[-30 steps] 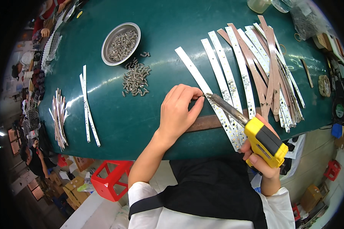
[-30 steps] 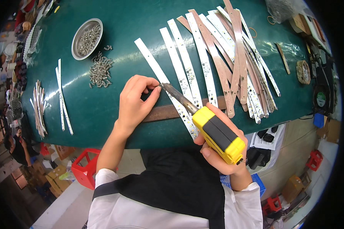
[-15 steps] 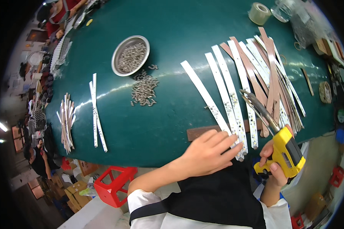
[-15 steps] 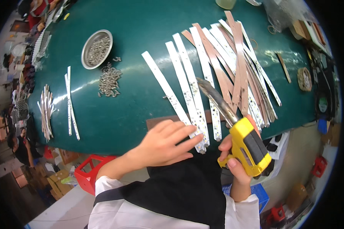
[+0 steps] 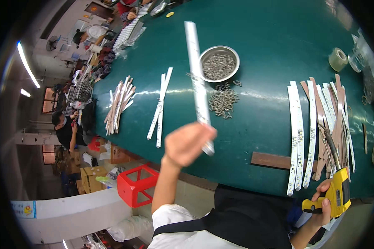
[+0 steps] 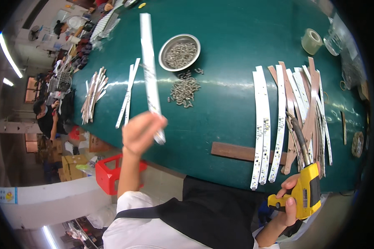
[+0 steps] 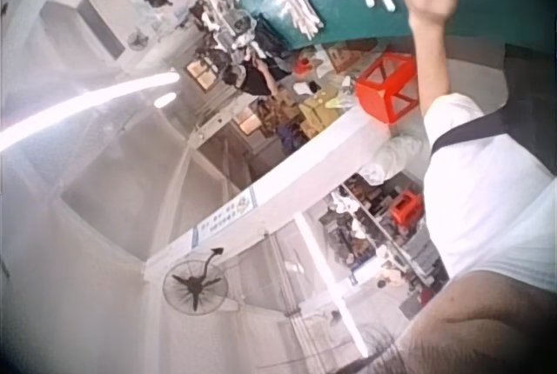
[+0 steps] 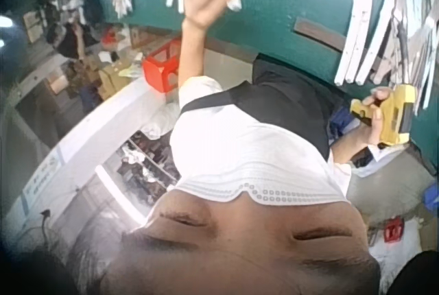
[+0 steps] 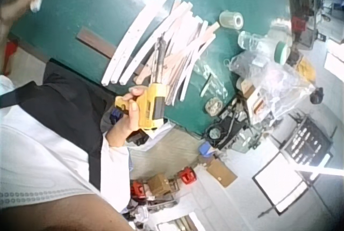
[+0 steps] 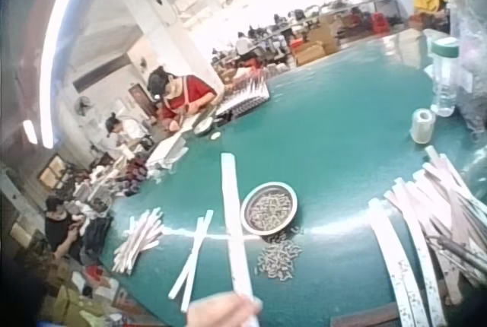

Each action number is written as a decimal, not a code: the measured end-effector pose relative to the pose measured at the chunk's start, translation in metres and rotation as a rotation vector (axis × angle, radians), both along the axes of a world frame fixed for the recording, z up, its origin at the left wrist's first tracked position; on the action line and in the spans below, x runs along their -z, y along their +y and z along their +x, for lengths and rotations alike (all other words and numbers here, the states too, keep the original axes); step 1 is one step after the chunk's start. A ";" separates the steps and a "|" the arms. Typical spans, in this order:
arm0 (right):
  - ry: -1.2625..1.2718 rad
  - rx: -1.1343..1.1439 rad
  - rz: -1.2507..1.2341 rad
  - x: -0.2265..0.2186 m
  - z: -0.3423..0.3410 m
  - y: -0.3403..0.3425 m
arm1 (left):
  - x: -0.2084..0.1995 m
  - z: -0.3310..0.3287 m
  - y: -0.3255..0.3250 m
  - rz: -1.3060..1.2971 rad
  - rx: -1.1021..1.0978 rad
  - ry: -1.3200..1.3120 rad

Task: The person lays out LED light strips on the table, positions metal components onto each strip by hand, and solders them in place using a soldering iron.

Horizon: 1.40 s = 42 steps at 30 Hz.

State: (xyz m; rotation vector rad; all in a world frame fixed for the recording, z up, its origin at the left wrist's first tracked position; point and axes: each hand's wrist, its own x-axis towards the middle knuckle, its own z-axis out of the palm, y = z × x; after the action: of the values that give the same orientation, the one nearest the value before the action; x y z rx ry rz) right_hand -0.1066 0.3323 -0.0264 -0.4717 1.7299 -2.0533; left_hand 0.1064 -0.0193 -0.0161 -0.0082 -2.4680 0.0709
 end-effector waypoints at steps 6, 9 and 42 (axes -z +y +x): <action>-0.013 -0.026 0.000 0.005 -0.001 0.001 | 0.015 0.075 -0.076 0.126 -0.360 -0.184; -0.008 0.034 -0.021 0.005 0.001 0.001 | 0.012 0.092 -0.081 0.240 -0.401 -0.409; -0.093 0.060 -0.095 -0.001 0.003 -0.010 | 0.032 -0.133 0.023 0.836 -0.207 -0.218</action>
State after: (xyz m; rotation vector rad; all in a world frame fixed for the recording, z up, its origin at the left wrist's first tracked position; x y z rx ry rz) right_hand -0.1038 0.3225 -0.0258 -0.3511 1.6171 -2.1715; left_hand -0.0262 0.0032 -0.0478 0.6222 -2.5144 -0.9077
